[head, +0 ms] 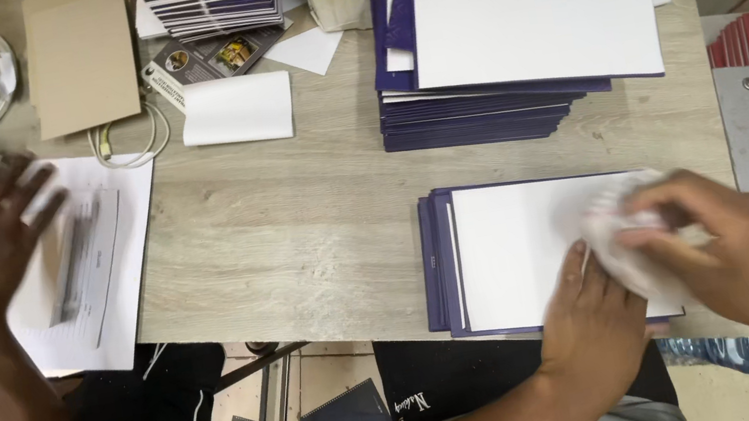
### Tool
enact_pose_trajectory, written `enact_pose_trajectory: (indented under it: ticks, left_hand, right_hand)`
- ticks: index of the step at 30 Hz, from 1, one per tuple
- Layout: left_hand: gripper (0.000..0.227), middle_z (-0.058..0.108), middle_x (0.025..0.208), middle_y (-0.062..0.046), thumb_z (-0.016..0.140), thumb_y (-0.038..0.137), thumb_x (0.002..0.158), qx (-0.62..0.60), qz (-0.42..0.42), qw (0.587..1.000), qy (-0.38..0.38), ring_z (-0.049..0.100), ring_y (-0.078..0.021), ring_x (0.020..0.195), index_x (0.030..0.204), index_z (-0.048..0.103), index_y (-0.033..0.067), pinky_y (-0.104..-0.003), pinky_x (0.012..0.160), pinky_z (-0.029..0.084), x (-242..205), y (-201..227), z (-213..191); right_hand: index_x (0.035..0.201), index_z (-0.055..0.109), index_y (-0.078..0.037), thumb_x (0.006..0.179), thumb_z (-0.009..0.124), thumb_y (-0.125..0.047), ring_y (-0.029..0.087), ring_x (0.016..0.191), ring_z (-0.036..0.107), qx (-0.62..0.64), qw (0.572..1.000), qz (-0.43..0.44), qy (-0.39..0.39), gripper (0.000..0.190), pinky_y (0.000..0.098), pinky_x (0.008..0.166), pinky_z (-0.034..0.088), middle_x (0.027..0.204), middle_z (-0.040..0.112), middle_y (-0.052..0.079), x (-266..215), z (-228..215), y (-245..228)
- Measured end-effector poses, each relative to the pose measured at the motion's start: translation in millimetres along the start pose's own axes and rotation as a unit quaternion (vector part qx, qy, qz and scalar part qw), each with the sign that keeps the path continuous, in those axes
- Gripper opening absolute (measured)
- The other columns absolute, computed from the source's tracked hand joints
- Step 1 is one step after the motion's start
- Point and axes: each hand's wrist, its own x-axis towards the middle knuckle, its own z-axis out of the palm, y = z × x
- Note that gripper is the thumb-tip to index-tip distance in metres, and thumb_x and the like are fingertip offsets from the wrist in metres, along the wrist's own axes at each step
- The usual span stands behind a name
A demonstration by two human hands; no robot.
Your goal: The person inserts a white paper sheet into a purple book cover, smooths it down, and places the assembled book onto a stack. They repeat this process with multiple covers and sheets, occasionally wiping the cover with a cloth.
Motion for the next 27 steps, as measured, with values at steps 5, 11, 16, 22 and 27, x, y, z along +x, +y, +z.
enact_pose_trajectory:
  ticks: [5,11,16,22,27]
  left_hand:
    - [0.020,0.076,0.093,-0.016,0.070,0.024,0.103,-0.226,0.022,0.973,0.042,0.069,-0.0350,0.090,0.107,0.076,0.0066,-0.045,0.093,0.046,6.5,-21.6,-51.5]
    - [0.068,0.022,0.150,-0.014,0.067,0.004,0.101,0.311,0.081,0.878,-0.354,0.024,-0.0335,0.140,0.147,0.017,0.0127,-0.048,0.121,0.020,-163.1,-439.1,-184.1]
    - [0.110,-0.007,0.185,-0.014,0.064,-0.007,0.100,0.582,0.088,0.617,-0.522,0.001,-0.0326,0.170,0.172,-0.017,0.0154,-0.050,0.138,0.006,-201.4,-494.0,-183.2]
    - [0.074,0.029,0.180,-0.023,0.055,0.016,0.105,0.860,0.118,0.275,-0.413,0.022,-0.0388,0.168,0.169,0.022,-0.0002,-0.054,0.135,0.014,-219.4,-502.8,-166.8]
    - [0.081,0.021,0.184,0.010,0.045,0.079,0.098,0.663,0.268,-0.639,-0.284,0.009,-0.0193,0.174,0.167,0.034,0.0365,-0.048,0.139,0.007,-216.8,-529.9,-174.1]
  right_hand:
    - [0.110,0.074,-0.021,0.102,0.063,-0.030,0.017,0.080,0.082,-0.111,0.932,-0.178,-0.295,0.017,0.0347,0.062,0.068,0.114,0.080,-0.002,44.9,79.5,-21.7]
    - [0.099,0.062,-0.007,0.105,0.055,-0.004,0.035,0.062,0.064,-0.127,0.791,-0.406,-0.441,0.010,0.0548,0.056,0.049,0.098,0.056,0.010,-30.2,109.6,-69.9]
    - [0.129,0.048,-0.003,0.114,0.044,-0.034,0.043,0.106,0.053,-0.223,0.959,-0.170,-0.032,0.035,0.0569,0.091,0.039,0.130,0.056,0.021,-7.3,115.7,-34.3]
    - [0.090,0.054,-0.015,0.089,0.058,0.002,0.030,0.058,0.063,-0.141,0.857,-0.313,-0.384,0.018,0.0478,0.055,0.048,0.082,0.062,0.006,-24.9,115.3,-60.7]
    - [0.088,0.055,-0.010,0.114,0.054,-0.020,0.027,0.050,0.057,-0.097,0.836,-0.391,-0.373,0.027,0.0456,0.047,0.045,0.079,0.058,0.007,-17.8,121.7,-60.9]
